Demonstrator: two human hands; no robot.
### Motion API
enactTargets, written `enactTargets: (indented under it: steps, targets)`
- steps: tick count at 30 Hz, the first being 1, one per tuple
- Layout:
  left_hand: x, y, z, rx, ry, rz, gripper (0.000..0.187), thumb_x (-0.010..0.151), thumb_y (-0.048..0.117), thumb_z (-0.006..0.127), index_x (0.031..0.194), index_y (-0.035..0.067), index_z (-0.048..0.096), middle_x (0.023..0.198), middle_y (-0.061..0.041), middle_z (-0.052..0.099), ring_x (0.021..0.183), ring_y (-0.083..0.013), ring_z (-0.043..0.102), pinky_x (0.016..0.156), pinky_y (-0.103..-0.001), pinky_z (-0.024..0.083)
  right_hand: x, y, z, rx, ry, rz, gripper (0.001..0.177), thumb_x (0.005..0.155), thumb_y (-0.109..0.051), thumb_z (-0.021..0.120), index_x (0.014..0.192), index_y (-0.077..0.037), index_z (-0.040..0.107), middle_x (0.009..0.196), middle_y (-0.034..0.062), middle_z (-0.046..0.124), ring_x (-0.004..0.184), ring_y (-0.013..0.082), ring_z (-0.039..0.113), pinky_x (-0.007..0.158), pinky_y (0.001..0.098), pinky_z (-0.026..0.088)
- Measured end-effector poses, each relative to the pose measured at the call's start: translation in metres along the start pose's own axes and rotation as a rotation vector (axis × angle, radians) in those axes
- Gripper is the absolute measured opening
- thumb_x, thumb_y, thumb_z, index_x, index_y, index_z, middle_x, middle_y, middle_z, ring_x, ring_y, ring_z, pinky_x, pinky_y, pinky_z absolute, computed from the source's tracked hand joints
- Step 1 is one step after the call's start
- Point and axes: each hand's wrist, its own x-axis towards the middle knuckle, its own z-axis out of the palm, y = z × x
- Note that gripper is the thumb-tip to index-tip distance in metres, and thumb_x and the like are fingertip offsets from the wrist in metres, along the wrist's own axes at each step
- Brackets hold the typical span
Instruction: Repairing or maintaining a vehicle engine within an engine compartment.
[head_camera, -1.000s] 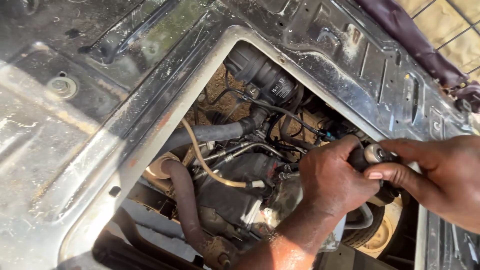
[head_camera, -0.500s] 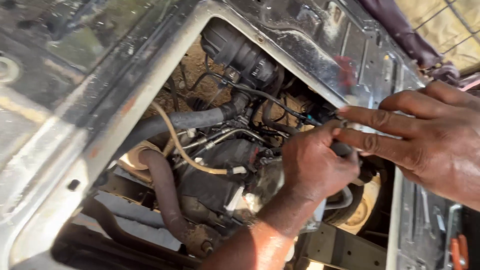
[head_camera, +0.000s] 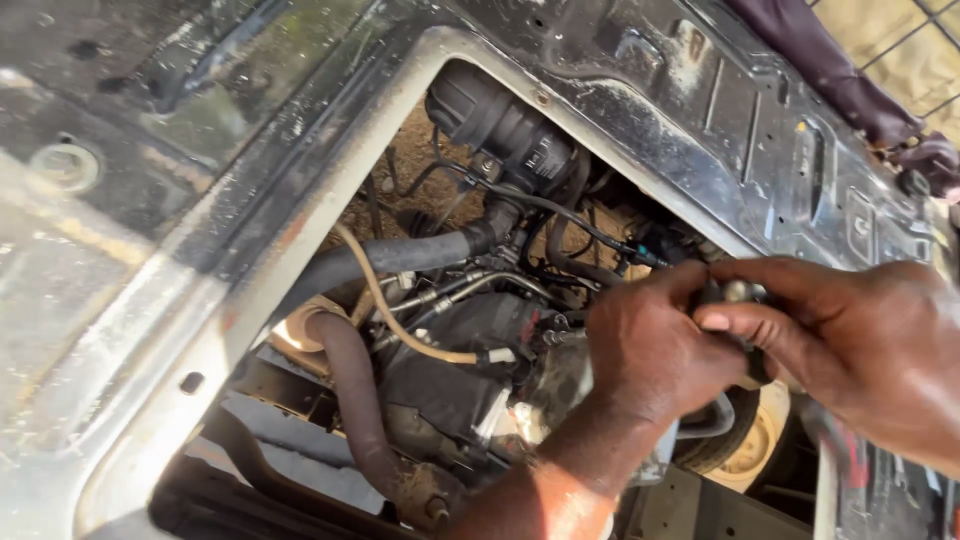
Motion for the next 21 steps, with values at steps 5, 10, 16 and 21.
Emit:
enactTargets:
  steps: [5, 10, 16, 21]
  targets:
    - [0.0, 0.003, -0.005, -0.041, -0.026, 0.077, 0.026, 0.083, 0.028, 0.085, 0.093, 0.011, 0.068, 0.073, -0.001, 0.068, 0.065, -0.0129, 0.07, 0.062, -0.032, 0.06, -0.004, 0.023, 0.011, -0.017, -0.184, 0.064, 0.053, 0.086, -0.038, 0.062, 0.139, -0.031, 0.06, 0.083, -0.0009, 0.081, 0.067, 0.0114, 0.076, 0.059, 0.0261, 0.065]
    - [-0.004, -0.002, 0.001, 0.015, 0.011, 0.047, 0.011, 0.083, 0.014, 0.076, 0.088, 0.014, 0.066, 0.074, 0.002, 0.068, 0.067, -0.0104, 0.071, 0.066, -0.031, 0.062, 0.008, 0.055, 0.029, -0.047, 0.606, -0.827, 0.045, 0.085, -0.029, 0.061, 0.127, -0.011, 0.06, 0.097, 0.0155, 0.078, 0.083, 0.0313, 0.075, 0.07, 0.0458, 0.059]
    - [0.005, 0.001, -0.001, -0.021, 0.023, 0.015, 0.026, 0.084, 0.023, 0.083, 0.079, 0.013, 0.06, 0.069, 0.0, 0.065, 0.06, -0.0154, 0.067, 0.055, -0.036, 0.056, -0.003, 0.028, 0.031, 0.032, -0.335, 0.378, 0.045, 0.088, -0.045, 0.066, 0.127, -0.024, 0.072, 0.075, 0.0004, 0.078, 0.063, 0.0085, 0.076, 0.062, 0.0281, 0.067]
    - [0.0, -0.002, 0.002, -0.077, 0.113, 0.075, 0.017, 0.086, 0.019, 0.08, 0.084, 0.014, 0.063, 0.072, 0.001, 0.068, 0.065, -0.0117, 0.071, 0.066, -0.033, 0.06, 0.011, 0.064, 0.03, 0.08, 0.325, -0.414, 0.052, 0.073, -0.033, 0.072, 0.121, -0.012, 0.071, 0.09, 0.012, 0.081, 0.067, 0.0196, 0.074, 0.06, 0.0377, 0.059]
